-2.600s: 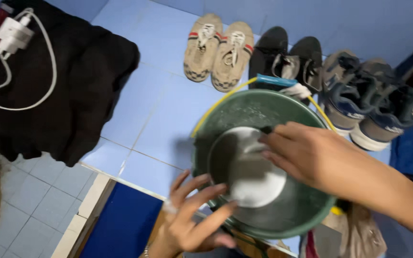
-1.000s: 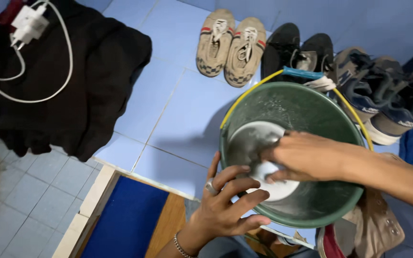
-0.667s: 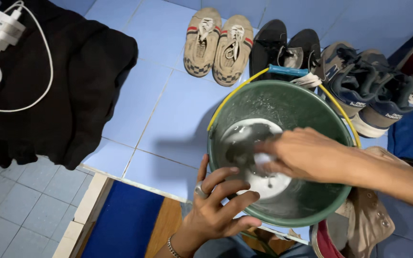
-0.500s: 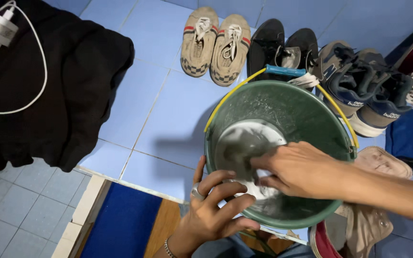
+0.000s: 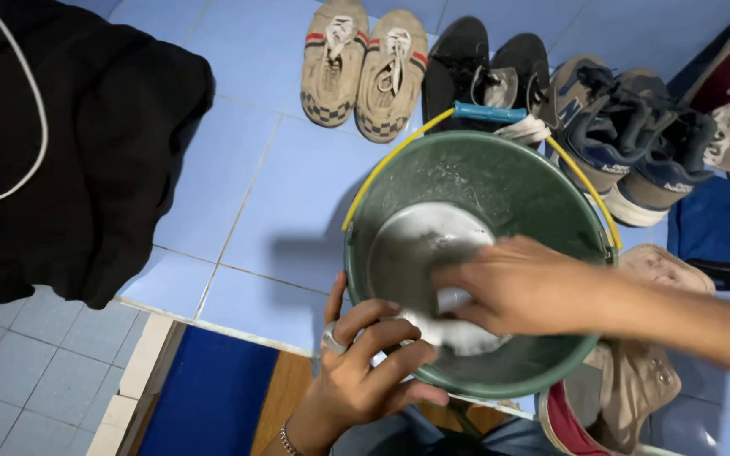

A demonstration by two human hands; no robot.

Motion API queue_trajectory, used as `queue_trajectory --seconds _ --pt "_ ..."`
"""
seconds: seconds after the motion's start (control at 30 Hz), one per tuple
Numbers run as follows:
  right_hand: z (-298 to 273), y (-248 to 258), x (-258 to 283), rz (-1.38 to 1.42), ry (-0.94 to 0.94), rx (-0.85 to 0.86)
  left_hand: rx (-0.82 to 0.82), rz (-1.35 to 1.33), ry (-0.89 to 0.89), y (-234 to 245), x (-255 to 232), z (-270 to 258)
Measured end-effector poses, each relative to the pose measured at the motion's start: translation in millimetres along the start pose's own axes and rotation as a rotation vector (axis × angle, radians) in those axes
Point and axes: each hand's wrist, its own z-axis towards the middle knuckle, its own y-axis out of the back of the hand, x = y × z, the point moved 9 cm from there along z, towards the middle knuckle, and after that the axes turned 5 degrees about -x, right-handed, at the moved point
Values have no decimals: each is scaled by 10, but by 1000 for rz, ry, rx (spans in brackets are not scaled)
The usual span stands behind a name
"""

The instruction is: The person cleans a shoe by hand using a large paintbrush to apply liquid from a bucket and a white handheld brush to scrub the interior and exterior surfaces.

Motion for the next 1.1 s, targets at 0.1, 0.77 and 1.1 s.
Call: queue_trajectory --seconds 0.1,0.77,1.1 --pt "33 110 6 -166 117 -301 -16 7 6 17 2 9" --pt "-65 113 23 77 33 -23 8 29 14 4 -18 46" --pt "-55 259 27 2 160 -321 -3 23 21 11 -8 47"
